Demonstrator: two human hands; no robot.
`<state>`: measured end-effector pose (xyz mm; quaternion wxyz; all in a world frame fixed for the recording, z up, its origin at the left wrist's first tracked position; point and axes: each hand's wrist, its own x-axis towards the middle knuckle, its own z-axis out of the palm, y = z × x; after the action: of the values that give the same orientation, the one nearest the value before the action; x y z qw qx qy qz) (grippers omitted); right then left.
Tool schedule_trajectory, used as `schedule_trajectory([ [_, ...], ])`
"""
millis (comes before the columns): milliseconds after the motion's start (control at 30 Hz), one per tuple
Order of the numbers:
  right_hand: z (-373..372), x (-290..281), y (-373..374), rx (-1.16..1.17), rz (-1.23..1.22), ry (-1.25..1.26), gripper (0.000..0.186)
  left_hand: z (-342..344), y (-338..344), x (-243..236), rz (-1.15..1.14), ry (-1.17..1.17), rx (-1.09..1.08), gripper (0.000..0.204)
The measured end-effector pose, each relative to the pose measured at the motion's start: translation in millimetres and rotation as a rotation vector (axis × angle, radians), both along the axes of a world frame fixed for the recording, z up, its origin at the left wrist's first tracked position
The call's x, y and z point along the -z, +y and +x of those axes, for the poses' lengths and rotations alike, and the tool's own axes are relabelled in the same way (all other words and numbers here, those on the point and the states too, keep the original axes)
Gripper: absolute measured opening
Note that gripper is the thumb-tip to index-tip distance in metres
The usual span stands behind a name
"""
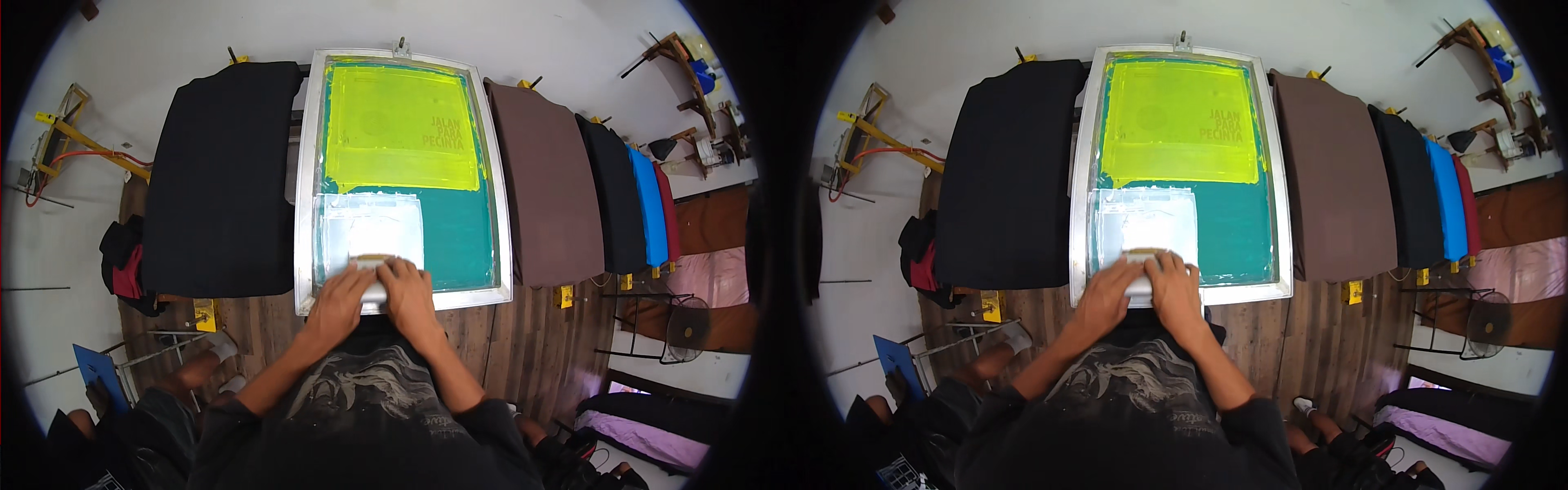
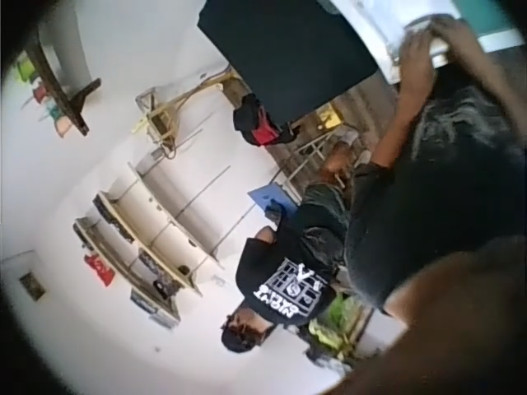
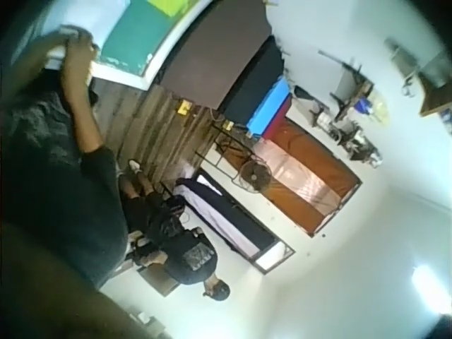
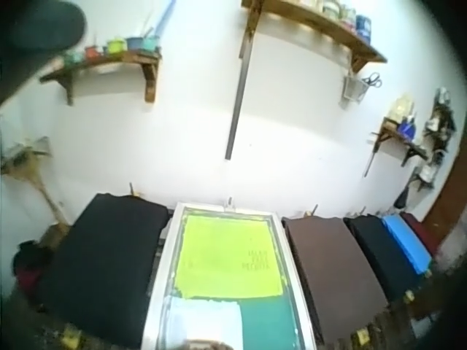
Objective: Manually applying ink through a screen onto a t-shirt using a squeegee.
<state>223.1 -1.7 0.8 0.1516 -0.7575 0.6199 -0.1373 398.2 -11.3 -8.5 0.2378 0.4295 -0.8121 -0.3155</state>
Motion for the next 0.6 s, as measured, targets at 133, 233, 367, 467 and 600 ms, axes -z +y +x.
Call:
schedule_trajectory([
  [133, -3.5, -9.0, 6.5, -0.024, 0.076, -0.028, 0.042, -0.1, 10.3, -13.7, 0.062, -0.037, 0.007, 0.059],
  [233, -6.7, -17.9, -24.0, -0.029, 0.085, 0.0, 0.042, -4.9, -22.4, -18.7, 0.016, -0.013, -0.016, 0.049],
  [367, -14.5, -15.1, -92.4, -0.051, 0.016, 0.066, 0.034, -11.6, -88.5, -19.7, -0.01, 0.066, -0.011, 0.045],
  [467, -16.5, -11.8, -121.5, -0.073, 0.115, 0.054, 0.034, -13.4, -117.6, -25.7, 0.061, -0.077, 0.012, 0.042],
  [600, -14.4, -11.8, -121.3, -0.062, 0.199, 0.054, 0.039, -17.5, -121.4, -16.3, -0.031, -0.188, 0.015, 0.041],
])
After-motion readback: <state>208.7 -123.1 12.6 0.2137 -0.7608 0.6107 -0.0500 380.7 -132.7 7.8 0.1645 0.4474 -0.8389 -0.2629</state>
